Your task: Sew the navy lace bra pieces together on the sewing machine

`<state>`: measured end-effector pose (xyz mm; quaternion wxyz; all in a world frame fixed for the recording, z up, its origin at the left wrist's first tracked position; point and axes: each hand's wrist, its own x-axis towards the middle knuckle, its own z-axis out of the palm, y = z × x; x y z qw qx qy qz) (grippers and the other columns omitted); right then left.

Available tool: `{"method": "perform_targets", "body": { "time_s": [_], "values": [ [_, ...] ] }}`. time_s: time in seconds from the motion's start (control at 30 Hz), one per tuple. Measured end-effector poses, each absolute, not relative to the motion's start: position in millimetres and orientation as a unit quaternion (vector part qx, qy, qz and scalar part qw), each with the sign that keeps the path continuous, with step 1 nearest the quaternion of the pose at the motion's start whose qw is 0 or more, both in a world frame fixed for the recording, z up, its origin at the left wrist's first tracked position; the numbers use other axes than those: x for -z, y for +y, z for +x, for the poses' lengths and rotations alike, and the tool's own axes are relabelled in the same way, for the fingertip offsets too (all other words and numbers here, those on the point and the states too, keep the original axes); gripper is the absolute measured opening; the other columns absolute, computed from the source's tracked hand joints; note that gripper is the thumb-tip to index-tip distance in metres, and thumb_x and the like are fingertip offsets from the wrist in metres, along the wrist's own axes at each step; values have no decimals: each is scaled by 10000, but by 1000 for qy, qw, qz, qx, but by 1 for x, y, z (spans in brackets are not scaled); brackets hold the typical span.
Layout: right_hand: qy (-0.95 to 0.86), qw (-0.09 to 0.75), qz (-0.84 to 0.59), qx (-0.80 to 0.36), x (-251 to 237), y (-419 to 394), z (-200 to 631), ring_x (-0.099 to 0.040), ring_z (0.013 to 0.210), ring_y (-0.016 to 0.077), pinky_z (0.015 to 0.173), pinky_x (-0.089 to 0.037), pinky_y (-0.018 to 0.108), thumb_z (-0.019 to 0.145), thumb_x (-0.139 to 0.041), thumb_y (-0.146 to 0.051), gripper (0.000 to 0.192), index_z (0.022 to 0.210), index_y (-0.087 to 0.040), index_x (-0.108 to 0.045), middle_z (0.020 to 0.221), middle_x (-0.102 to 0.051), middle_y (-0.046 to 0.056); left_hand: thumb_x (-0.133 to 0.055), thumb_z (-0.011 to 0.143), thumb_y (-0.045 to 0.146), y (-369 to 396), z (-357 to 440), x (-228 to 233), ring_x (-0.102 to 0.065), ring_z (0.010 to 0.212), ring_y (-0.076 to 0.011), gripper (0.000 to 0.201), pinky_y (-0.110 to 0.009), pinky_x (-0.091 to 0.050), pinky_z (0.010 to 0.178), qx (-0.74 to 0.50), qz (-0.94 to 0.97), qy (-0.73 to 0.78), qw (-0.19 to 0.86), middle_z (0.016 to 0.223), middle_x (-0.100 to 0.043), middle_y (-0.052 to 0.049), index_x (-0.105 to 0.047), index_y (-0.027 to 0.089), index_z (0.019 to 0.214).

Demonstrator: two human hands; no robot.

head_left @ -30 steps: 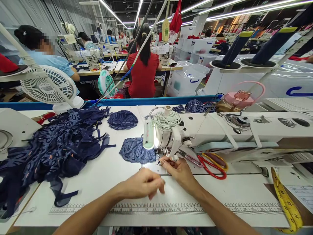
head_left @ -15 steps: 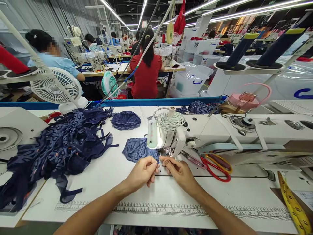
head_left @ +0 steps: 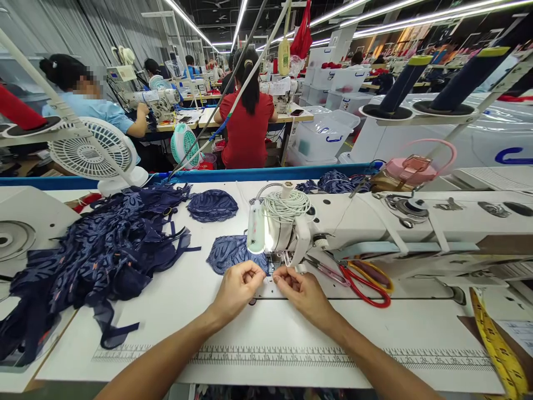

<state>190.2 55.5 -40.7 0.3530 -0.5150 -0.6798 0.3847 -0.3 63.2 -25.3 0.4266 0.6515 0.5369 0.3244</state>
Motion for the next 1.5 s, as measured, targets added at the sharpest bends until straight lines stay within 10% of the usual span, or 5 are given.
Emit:
{"method": "perform_targets", "body": {
  "time_s": [0.27,0.5,1.5],
  "values": [
    [-892,221,-394,-29,37,52,203,-525,644,140,547,-368,247,929,-423,-125,333,1154,-228,-646,852,-619,46,-545,897,193,69,0,27,-496,855,-200,208,-377,-388,836,-354,739,543,182,815,-608,-24,-649,212,718],
    [-894,288,-336,-76,37,46,207,-424,553,130,555,-344,282,917,-491,-196,328,593,-201,-543,578,-479,-8,-574,877,176,72,7,40,-515,875,-215,201,-421,-342,852,-305,743,576,153,844,-606,-29,-659,210,698],
    [-857,259,-440,69,52,55,199,-528,661,189,536,-355,287,870,-492,-108,338,1141,-195,-673,597,-563,23,-549,894,160,68,11,43,-543,876,-211,162,-388,-420,825,-307,777,542,87,833,-618,-30,-602,190,744]
  ]
}}
